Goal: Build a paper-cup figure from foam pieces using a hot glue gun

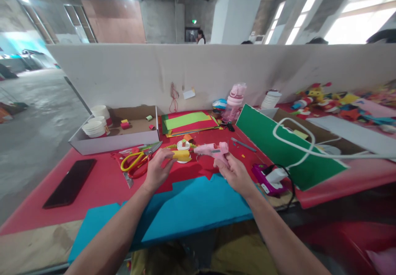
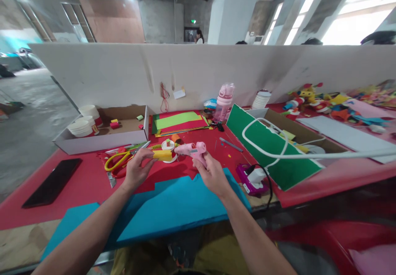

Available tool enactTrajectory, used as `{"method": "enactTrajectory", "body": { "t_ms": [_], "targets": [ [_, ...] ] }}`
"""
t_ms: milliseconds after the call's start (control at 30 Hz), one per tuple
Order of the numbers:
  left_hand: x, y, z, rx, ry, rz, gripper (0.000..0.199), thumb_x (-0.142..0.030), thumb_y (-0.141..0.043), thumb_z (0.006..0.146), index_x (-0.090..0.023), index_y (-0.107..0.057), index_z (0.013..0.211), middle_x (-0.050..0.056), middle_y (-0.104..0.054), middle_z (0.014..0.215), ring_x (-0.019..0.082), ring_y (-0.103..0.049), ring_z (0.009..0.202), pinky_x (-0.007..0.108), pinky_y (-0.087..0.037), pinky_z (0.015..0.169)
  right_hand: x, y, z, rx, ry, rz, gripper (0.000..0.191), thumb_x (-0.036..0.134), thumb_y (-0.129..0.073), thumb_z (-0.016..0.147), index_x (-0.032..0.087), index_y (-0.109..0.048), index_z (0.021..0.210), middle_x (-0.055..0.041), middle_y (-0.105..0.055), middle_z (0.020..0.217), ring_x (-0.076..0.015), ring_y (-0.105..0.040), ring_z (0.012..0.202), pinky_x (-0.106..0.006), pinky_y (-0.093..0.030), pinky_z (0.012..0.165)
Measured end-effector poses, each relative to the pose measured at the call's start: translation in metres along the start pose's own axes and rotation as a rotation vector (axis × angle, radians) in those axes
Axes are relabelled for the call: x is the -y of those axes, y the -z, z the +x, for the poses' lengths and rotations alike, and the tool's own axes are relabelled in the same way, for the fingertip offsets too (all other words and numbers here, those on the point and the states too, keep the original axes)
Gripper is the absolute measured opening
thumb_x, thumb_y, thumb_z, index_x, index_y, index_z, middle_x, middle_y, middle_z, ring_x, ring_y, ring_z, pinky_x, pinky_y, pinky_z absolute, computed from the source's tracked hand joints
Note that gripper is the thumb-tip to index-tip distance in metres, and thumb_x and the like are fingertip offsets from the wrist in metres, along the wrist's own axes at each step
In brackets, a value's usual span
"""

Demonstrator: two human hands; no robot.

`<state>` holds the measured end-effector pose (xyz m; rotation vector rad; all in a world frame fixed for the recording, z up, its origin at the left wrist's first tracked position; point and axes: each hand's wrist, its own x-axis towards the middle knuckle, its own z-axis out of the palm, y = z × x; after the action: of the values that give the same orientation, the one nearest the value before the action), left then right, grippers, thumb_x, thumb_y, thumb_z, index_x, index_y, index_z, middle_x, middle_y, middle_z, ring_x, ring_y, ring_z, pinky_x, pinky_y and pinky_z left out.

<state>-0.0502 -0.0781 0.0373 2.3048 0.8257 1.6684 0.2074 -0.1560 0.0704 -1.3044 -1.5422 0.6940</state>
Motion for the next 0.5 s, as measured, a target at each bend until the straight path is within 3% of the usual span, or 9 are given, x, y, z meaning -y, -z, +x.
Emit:
{"method": "enactTrajectory", "body": {
  "t_ms": [67,167,233,367,500],
  "targets": [
    [0.005,-0.002,-0.003,-0.021,0.075,-0.075,0.018,-0.016,-0.066,0.081,-0.021,-0.059,0.097,0.004,-0.064,0.093,0.015,-0.064,0.084,0.027,-0.054,0.076,-0.003,0.000,0.002,0.002,-0.121,0.260,0.028,0.048,-0.056,0.087,0.019,-0.059,0.089,-0.0032,-0.065,0.080,-0.0096,-0.051,0.050,-0.022,-0.038,0.045],
    [0.009,-0.005,-0.006,-0.043,0.226,-0.221,0.021,-0.020,-0.068,0.079,-0.020,-0.059,0.098,0.004,-0.063,0.094,0.015,-0.064,0.082,0.028,-0.055,0.077,-0.010,0.001,0.009,-0.007,-0.253,0.575,0.030,0.046,-0.070,0.077,0.019,-0.058,0.082,0.0026,-0.058,0.067,-0.0055,-0.041,0.044,-0.020,-0.033,0.041],
    [0.009,-0.006,-0.005,-0.050,0.314,-0.313,0.023,-0.022,-0.070,0.078,-0.019,-0.059,0.097,0.004,-0.063,0.092,0.015,-0.064,0.084,0.028,-0.055,0.078,-0.020,0.004,0.017,-0.019,-0.323,0.638,0.031,0.042,-0.076,0.070,0.017,-0.060,0.078,0.0058,-0.051,0.054,-0.0055,-0.039,0.042,-0.019,-0.033,0.041],
    [0.010,-0.002,-0.002,-0.082,0.397,-0.386,0.024,-0.026,-0.072,0.077,-0.018,-0.059,0.096,0.003,-0.062,0.088,0.014,-0.063,0.084,0.024,-0.054,0.074,-0.046,0.012,0.042,-0.150,-0.377,0.552,0.032,0.041,-0.077,0.066,0.015,-0.061,0.077,-0.0005,-0.061,0.059,-0.0074,-0.046,0.045,-0.019,-0.037,0.040],
    [0.015,0.001,0.000,-0.113,0.393,-0.355,0.025,-0.028,-0.072,0.077,-0.017,-0.059,0.095,0.002,-0.061,0.087,0.014,-0.063,0.083,0.024,-0.054,0.074,-0.071,0.012,0.065,-0.183,-0.430,0.202,0.022,0.037,-0.065,0.078,0.016,-0.059,0.076,-0.0033,-0.063,0.061,-0.0085,-0.049,0.045,-0.021,-0.044,0.044]
  ]
}}
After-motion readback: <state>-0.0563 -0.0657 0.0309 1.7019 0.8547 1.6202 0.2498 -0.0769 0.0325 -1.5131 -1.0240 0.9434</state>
